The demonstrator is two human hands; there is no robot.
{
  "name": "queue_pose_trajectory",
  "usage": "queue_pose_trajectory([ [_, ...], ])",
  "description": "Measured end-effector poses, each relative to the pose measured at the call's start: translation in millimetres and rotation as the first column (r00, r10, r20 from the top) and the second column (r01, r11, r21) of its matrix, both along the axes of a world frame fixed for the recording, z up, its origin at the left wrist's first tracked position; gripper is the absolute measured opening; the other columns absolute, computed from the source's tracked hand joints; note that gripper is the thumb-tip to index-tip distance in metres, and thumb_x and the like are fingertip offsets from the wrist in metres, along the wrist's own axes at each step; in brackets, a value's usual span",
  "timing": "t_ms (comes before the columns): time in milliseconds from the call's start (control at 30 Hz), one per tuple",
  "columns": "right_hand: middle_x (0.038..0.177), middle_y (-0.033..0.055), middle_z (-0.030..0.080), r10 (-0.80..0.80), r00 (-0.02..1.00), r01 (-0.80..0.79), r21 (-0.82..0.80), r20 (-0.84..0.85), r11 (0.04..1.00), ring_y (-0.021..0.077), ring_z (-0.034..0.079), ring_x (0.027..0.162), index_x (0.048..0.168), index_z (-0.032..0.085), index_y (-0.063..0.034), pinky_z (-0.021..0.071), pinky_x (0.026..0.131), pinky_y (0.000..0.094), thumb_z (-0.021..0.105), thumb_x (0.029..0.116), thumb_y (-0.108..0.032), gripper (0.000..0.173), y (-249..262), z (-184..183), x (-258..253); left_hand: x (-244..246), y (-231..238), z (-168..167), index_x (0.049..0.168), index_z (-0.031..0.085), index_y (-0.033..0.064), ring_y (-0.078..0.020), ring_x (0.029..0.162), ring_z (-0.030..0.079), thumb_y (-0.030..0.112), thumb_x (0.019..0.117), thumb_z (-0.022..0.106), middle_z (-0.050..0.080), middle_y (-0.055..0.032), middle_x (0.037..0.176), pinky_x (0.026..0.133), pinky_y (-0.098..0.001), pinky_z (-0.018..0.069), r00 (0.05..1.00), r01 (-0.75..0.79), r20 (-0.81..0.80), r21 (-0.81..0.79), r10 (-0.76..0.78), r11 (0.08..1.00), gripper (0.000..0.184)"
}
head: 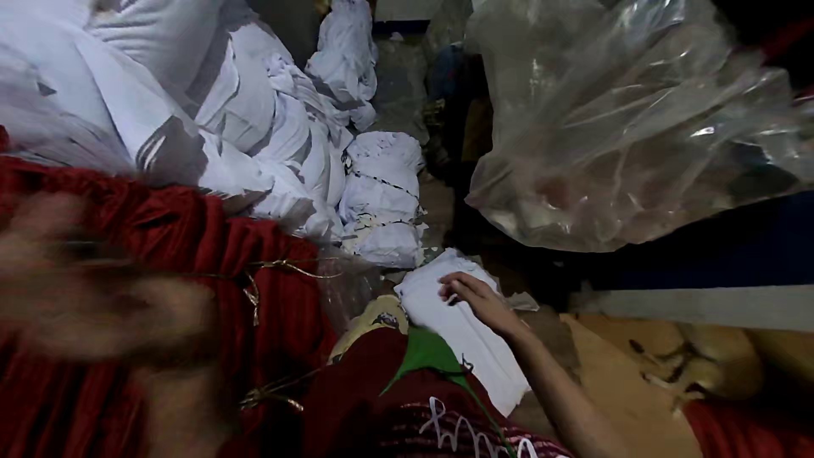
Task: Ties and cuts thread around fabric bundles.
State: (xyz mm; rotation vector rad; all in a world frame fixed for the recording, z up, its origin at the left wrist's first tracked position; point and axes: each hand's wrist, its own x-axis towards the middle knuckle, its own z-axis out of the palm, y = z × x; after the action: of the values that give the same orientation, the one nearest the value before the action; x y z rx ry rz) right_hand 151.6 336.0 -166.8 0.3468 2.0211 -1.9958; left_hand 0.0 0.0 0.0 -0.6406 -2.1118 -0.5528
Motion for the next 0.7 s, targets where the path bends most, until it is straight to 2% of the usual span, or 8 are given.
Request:
queue_pose_trajectory([
  [67,0.114,0.0066,0.069,0.088,0.995,-0.096,-0.316,-0.042,0.944,0.0136,0.068,0.103,0.133,0.054,0.0051,0.057,0.09,0.0341,0.016,0.1117,-0.032,0.057,-29,24,-33,16,69,-57,0.12,0.062,0.0006,-0.0253,0.106,0.061,0.013,0.102,0.051,0.064,-0.0182,0.11,0.098,-0.0407,0.0452,0.941,0.321,0.115,-0.008,-0.318,0.947,0.025],
  [133,0.12,0.0047,0.069,0.093,0.99,0.004,-0.697,0.102,0.717,0.0171,0.067,0.111,0.133,0.052,-0.0055,0.0564,0.094,0.0389,0.006,0.1075,-0.053,0.071,-49,26,-52,22,117,-125,0.108,0.073,0.0073,-0.0237,0.093,0.069,0.019,0.1032,0.056,0.073,-0.0119,0.096,0.092,-0.039,0.0529,0.787,0.591,0.209,0.014,-0.58,0.807,0.021],
  [200,0.107,0.0059,0.073,0.044,0.93,0.308,-0.84,0.364,0.446,0.0172,0.07,0.101,0.12,0.06,-0.0101,0.0584,0.089,0.0383,0.016,0.1055,-0.062,0.07,-56,11,-61,22,141,-177,0.109,0.074,0.009,-0.0226,0.091,0.071,0.016,0.1018,0.057,0.075,-0.0089,0.095,0.09,-0.0371,0.0549,0.639,0.751,0.264,-0.011,-0.722,0.66,0.02],
  [267,0.095,0.007,0.072,-0.014,0.825,0.536,-0.775,0.565,0.336,0.0179,0.071,0.088,0.11,0.061,-0.0101,0.0606,0.08,0.0376,0.028,0.1088,-0.047,0.05,-47,-12,-65,18,152,-209,0.111,0.073,0.009,-0.0225,0.092,0.07,0.013,0.1002,0.058,0.074,-0.0084,0.096,0.091,-0.0364,0.055,0.541,0.824,0.318,-0.018,-0.779,0.566,0.019],
  [400,0.088,0.006,0.072,-0.081,0.737,0.649,-0.671,0.671,0.358,0.0136,0.072,0.078,0.104,0.062,-0.0088,0.0618,0.073,0.0297,0.033,0.1105,-0.028,0.036,-15,-59,-70,1,172,-256,0.115,0.075,0.0106,-0.023,0.1,0.069,0.003,0.0927,0.064,0.074,-0.0082,0.101,0.096,-0.0389,0.0514,0.362,0.909,0.422,0.039,-0.832,0.415,0.026],
  [533,0.082,-0.0005,0.071,-0.152,0.816,0.542,-0.648,0.558,0.535,0.0068,0.066,0.069,0.104,0.067,-0.0133,0.0579,0.065,0.0237,0.037,0.1036,-0.015,0.03,16,-132,-93,-42,199,-306,0.116,0.075,0.0043,-0.0282,0.111,0.07,0.013,0.0914,0.071,0.075,-0.0134,0.112,0.104,-0.044,0.0503,0.149,0.942,0.663,0.13,-0.734,0.309,0.026],
  [600,0.077,-0.0009,0.064,-0.243,0.751,0.614,-0.514,0.614,0.599,0.0078,0.062,0.063,0.108,0.06,-0.0084,0.057,0.065,0.0246,0.034,0.1077,-0.01,0.026,26,-178,-115,-69,208,-360,0.115,0.074,-0.0017,-0.0377,0.116,0.065,0.022,0.0859,0.077,0.071,-0.0228,0.118,0.107,-0.0492,0.0465,0.125,0.849,0.801,0.219,-0.585,0.481,0.037],
  [700,0.09,0.0048,0.063,-0.328,0.641,0.645,-0.256,0.694,0.72,0.0099,0.062,0.068,0.124,0.05,0.0004,0.0561,0.067,0.026,0.036,0.1106,-0.009,0.021,39,-256,-157,-131,214,-452,0.137,0.06,-0.0037,-0.0438,0.142,0.044,0.022,0.0976,0.065,0.05,-0.0286,0.148,0.121,-0.0514,0.0308,0.104,0.623,0.956,0.152,-0.274,0.768,0.048],
])
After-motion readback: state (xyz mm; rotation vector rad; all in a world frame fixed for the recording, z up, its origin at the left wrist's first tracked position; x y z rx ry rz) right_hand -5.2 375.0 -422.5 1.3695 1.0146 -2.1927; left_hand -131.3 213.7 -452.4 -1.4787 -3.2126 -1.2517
